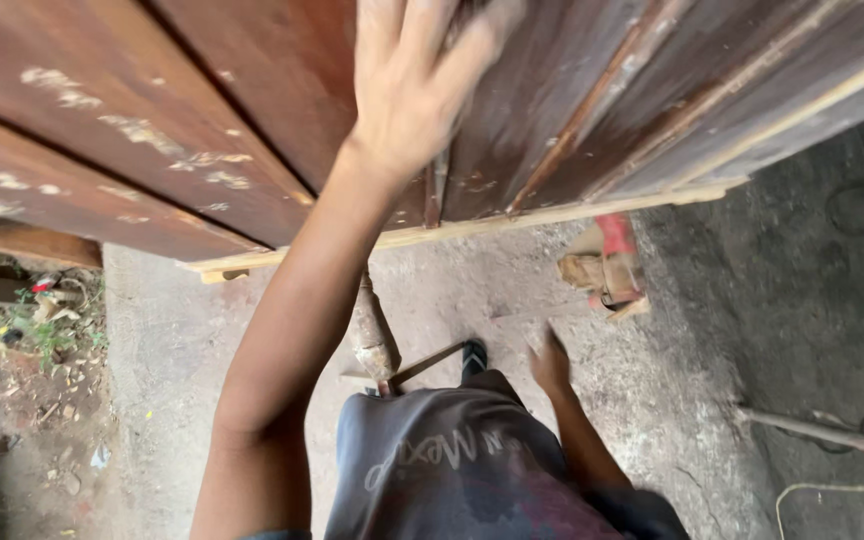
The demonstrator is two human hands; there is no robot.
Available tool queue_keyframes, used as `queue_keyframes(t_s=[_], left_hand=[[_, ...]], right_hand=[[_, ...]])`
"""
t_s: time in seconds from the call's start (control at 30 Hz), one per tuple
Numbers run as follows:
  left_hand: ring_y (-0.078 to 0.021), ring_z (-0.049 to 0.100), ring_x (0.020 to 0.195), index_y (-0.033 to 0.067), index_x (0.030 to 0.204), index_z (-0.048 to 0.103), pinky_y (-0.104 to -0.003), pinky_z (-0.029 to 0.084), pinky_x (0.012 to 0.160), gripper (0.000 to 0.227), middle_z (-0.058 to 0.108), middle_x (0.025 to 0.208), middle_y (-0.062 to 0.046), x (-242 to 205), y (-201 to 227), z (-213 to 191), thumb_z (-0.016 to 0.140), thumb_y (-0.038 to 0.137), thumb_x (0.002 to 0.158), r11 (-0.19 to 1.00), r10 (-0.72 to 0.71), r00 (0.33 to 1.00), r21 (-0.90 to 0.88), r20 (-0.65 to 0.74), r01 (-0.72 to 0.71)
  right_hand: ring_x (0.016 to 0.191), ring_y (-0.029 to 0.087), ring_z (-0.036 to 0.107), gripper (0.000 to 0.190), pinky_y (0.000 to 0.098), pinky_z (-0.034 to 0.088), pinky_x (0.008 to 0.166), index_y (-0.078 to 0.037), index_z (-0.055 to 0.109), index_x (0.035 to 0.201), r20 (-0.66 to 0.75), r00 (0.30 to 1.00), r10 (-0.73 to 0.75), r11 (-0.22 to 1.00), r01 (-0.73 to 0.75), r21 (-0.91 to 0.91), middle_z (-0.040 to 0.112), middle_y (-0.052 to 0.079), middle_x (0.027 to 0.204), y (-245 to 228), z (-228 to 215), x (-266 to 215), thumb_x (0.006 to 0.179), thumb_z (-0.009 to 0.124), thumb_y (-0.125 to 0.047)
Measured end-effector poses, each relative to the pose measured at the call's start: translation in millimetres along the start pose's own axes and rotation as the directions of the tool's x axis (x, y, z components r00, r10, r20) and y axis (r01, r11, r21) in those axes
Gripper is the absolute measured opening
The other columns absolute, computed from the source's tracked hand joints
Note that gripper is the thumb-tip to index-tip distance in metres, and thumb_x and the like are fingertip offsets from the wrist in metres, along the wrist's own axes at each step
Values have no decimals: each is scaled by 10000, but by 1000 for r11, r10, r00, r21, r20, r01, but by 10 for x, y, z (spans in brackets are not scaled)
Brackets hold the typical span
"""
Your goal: The person sands the surface of a large wooden panel and its edges using sandpaper held in their hands, moving the sandpaper back and forth along the grain of the wood.
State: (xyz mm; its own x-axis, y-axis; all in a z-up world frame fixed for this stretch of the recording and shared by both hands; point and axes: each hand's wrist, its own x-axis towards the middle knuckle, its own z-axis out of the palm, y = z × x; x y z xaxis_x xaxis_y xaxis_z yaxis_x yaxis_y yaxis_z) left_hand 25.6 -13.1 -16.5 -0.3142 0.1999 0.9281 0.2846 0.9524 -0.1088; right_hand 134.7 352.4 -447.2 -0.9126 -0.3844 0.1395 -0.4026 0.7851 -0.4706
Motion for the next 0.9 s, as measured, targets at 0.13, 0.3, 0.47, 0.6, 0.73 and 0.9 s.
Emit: queue_keyframes(t_s=[0.13,0.3,0.47,0.6,0.73,0.9], left_hand=[[-347,664,984,11,1210,615,-436,564,831,290,616,1128,-146,-829,227,-318,718,-75,953,830,-164,986,-544,-29,122],[-163,582,617,52,925,690,-316,497,557,241,710,879,-106,-2642,1016,-545,585,225,1054,361,-430,554,-427,713,829],[-238,649,744,23,873,719,-366,514,684,295,687,840,-132,-3840,1857,-1039,635,249,1043,70,-248,281,-272,927,960],[-260,673,862,36,1058,699,-377,537,794,180,689,970,-138,-3894,2030,-1355,610,192,1043,-53,-108,277,-284,955,957],[-263,682,789,109,1315,649,-369,553,785,394,708,1136,-131,-3523,1795,-1424,679,204,933,138,-91,201,-187,975,973],[-205,669,852,84,1382,603,-337,540,802,531,740,1056,-99,-3192,1798,-1675,744,304,921,105,-135,229,-216,964,971]], right_hand=[[1366,380,531,830,529,329,1187,18,592,1396,291,496,818,574,-740,-351,590,226,1443,678,-598,-1559,864,672,-614],[1195,339,686,752,453,448,1092,29,775,1218,216,130,968,219,-860,-460,734,214,1298,714,-967,-2398,892,701,-644],[942,352,721,326,438,575,815,-84,778,1040,38,738,673,735,-662,-148,763,160,1038,203,-731,-2133,945,687,-383],[886,264,739,301,388,563,704,-111,741,1254,256,586,768,568,-809,148,778,83,1129,-426,-420,-1670,977,633,-159],[1066,145,694,371,272,551,876,-31,604,1315,213,864,456,592,-473,653,719,86,1205,-1241,-603,-1035,952,656,-83],[1110,129,630,407,267,512,969,9,567,1373,162,949,272,524,-287,802,657,78,1260,-1907,-1102,-779,981,654,-58]])
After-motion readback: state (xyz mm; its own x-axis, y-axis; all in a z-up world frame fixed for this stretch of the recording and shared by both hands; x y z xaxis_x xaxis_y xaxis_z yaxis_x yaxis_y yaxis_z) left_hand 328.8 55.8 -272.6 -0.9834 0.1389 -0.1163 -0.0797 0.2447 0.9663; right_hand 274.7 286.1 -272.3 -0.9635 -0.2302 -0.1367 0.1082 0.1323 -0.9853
